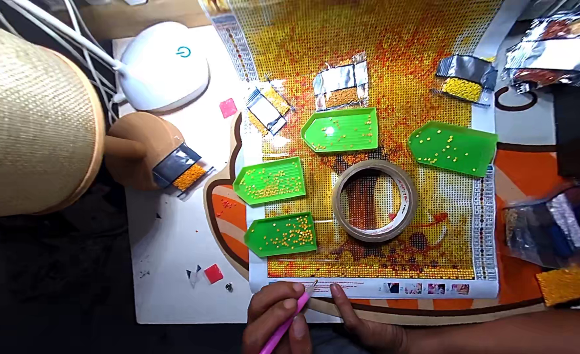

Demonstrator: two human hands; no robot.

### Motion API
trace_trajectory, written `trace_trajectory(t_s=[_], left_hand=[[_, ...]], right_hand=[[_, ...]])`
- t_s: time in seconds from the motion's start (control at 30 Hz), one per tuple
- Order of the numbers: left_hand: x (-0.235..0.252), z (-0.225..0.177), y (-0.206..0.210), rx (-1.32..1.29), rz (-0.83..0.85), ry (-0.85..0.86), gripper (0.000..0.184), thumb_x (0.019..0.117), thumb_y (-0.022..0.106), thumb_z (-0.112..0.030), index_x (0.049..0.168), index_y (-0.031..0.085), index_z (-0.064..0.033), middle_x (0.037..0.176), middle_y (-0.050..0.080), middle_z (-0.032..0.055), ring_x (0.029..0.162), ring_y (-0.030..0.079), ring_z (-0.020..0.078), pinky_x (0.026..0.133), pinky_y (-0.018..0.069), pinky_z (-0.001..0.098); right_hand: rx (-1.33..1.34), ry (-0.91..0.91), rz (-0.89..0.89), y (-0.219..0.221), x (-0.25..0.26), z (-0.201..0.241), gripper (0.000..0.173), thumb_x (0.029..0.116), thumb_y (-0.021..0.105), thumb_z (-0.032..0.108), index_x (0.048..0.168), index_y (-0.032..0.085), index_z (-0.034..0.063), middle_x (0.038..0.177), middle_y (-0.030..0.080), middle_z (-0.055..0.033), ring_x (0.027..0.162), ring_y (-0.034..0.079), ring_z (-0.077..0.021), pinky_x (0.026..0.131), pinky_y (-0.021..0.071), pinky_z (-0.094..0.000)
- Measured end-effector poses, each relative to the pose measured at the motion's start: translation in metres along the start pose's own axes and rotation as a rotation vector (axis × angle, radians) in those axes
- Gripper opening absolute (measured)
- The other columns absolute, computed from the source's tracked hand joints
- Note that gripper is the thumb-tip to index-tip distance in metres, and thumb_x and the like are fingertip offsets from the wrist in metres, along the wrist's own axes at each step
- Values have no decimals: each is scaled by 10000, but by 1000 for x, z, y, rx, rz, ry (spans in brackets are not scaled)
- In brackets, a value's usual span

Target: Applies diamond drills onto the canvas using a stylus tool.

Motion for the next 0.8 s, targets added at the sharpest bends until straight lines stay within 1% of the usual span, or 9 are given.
trace_trajectory(t_s=[0.03, 0.07, 0.13, 0.23, 0.3, 0.43, 0.53, 0.67, 0.8], left_hand=[[2, -2, 0, 8, 9, -9, 255, 903, 700, -222, 1146, 665, -155, 1115, 689, 30, 1026, 683, 227, 889, 590, 357], [4, -4, 0, 13, 13, -14, 238, 909, 697, -228, 1135, 672, -158, 1108, 689, 21, 1030, 681, 220, 896, 586, 352], [11, -11, -1, 8, 7, -27, 221, 908, 689, -219, 1116, 677, -145, 1085, 692, 21, 1016, 683, 226, 883, 594, 356], [22, -15, -9, 7, 0, -44, 222, 926, 659, -224, 1133, 666, -144, 1065, 697, 25, 1000, 686, 231, 863, 594, 362], [26, -10, -17, -23, -23, -33, 248, 916, 670, -221, 1147, 666, -129, 1067, 696, 52, 992, 686, 252, 858, 594, 386], [35, 10, -31, -19, -33, 11, 234, 936, 631, -228, 1135, 663, -108, 1089, 695, 93, 1017, 681, 297, 881, 590, 449], [45, 21, -42, -22, -54, 15, 209, 953, 601, -199, 1120, 654, -85, 1063, 701, 113, 982, 692, 311, 867, 599, 469], [58, 31, -49, 6, -40, 17, 185, 964, 565, -155, 1107, 646, -68, 1033, 704, 116, 960, 697, 312, 849, 601, 468], [67, 36, -41, 23, 26, 7, 162, 967, 574, -151, 1097, 643, -85, 1008, 699, 96, 930, 697, 286, 828, 604, 442]], right_hand=[[347, 149, 8, 2, -1, -10, 326, 1082, 463, 222, 1302, 634, 53, 1263, 685, -76, 1237, 599, -48, 1077, 450, -209], [590, 260, -49, 3, -5, -21, 348, 1074, 492, 273, 1269, 657, 36, 1239, 700, -65, 1213, 612, -28, 1057, 471, -198], [750, 372, -160, 9, -31, -48, 345, 1019, 606, 304, 1269, 681, 78, 1240, 713, -11, 1219, 618, -22, 1068, 492, -217], [726, 411, -262, 19, -52, -65, 350, 982, 666, 302, 1277, 683, 113, 1240, 713, 22, 1227, 619, -32, 1076, 501, -244], [732, 417, -257, 24, -52, -65, 343, 986, 661, 297, 1280, 683, 121, 1245, 713, 21, 1226, 622, -38, 1077, 503, -251], [748, 341, -138, 31, -46, -57, 361, 1033, 582, 294, 1350, 639, 132, 1343, 662, 11, 1299, 569, -46, 1125, 455, -255], [750, 307, -57, 40, -47, -55, 385, 1051, 541, 297, 1398, 602, 141, 1402, 623, 6, 1344, 531, -56, 1148, 430, -264], [782, 366, -89, 30, -45, -54, 367, 1041, 563, 306, 1359, 632, 136, 1347, 660, 19, 1302, 562, -33, 1122, 450, -240], [802, 408, -131, 27, -44, -53, 367, 1029, 586, 313, 1337, 644, 123, 1325, 672, 13, 1284, 577, -33, 1106, 468, -242]])
Point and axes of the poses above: each hand's wrist, its own x-axis towards the middle knuckle, its own y-axis out of the palm, z = x × y, the point moved 8 cm from there along x, towards the middle knuckle
